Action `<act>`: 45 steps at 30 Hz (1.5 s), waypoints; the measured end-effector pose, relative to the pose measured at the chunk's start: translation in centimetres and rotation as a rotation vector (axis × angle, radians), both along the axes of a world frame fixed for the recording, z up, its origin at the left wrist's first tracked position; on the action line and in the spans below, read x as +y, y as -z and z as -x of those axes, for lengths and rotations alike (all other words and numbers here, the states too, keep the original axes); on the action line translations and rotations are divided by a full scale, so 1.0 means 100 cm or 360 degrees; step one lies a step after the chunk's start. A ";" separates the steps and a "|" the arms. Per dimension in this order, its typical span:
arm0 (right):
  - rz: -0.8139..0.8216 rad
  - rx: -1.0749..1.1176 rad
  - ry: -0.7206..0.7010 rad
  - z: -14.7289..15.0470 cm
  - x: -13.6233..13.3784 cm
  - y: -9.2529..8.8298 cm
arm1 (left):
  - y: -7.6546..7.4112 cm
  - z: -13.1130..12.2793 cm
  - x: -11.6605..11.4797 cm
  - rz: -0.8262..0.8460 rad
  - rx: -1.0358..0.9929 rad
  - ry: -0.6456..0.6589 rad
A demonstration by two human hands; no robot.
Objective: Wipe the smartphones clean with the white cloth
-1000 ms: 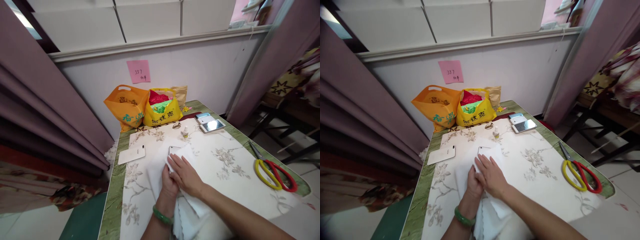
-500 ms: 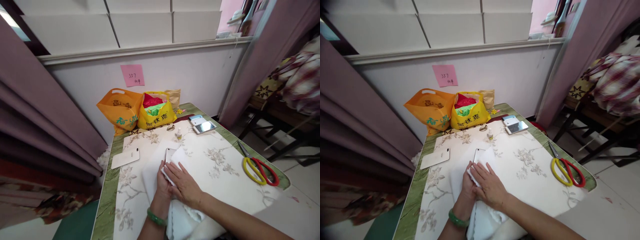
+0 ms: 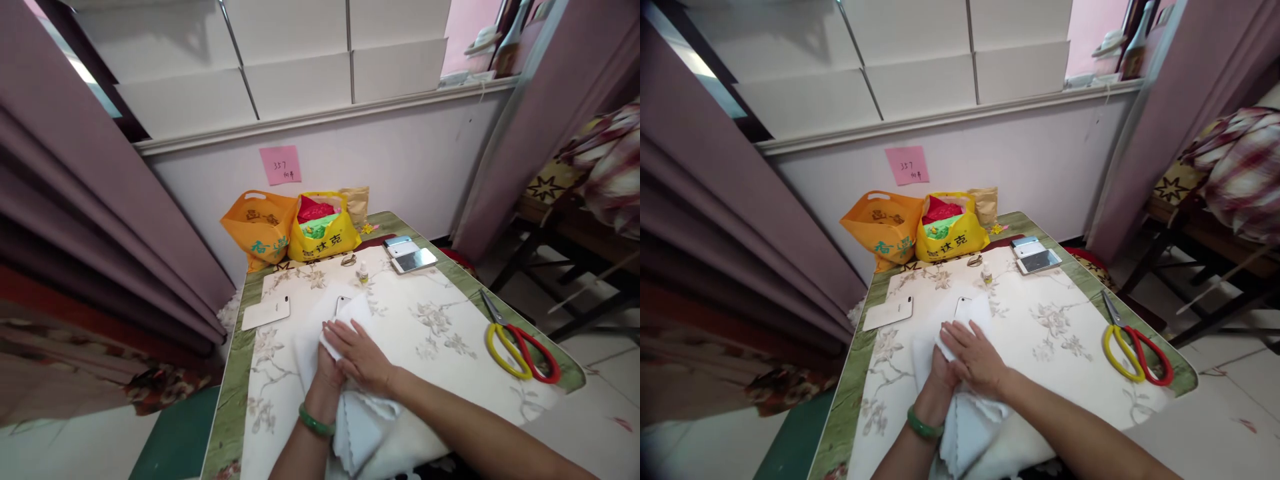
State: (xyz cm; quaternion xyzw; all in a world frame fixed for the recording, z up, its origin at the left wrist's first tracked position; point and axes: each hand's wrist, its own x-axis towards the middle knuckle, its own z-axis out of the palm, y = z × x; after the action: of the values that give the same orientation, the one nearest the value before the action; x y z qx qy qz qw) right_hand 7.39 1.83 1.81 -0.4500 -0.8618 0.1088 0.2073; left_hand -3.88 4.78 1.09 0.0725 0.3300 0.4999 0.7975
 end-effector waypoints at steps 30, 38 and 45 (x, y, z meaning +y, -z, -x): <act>-0.0160 0.0001 0.0254 -0.028 -0.010 0.026 | 0.002 0.004 0.004 0.0034 -0.0340 0.0048; -0.0127 -0.0070 -0.0305 -0.025 0.028 0.003 | -0.006 0.000 0.007 0.0149 -0.0332 0.0163; -0.0109 -0.0119 0.0262 -0.040 0.041 0.017 | -0.009 -0.005 0.008 0.0096 -0.0349 0.0043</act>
State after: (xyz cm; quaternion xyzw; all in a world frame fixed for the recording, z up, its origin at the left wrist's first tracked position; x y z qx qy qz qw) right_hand 11.36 5.91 0.07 -0.5156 -0.8323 0.0448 0.1985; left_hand -3.41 5.61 2.02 -0.0022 0.2545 0.4838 0.8373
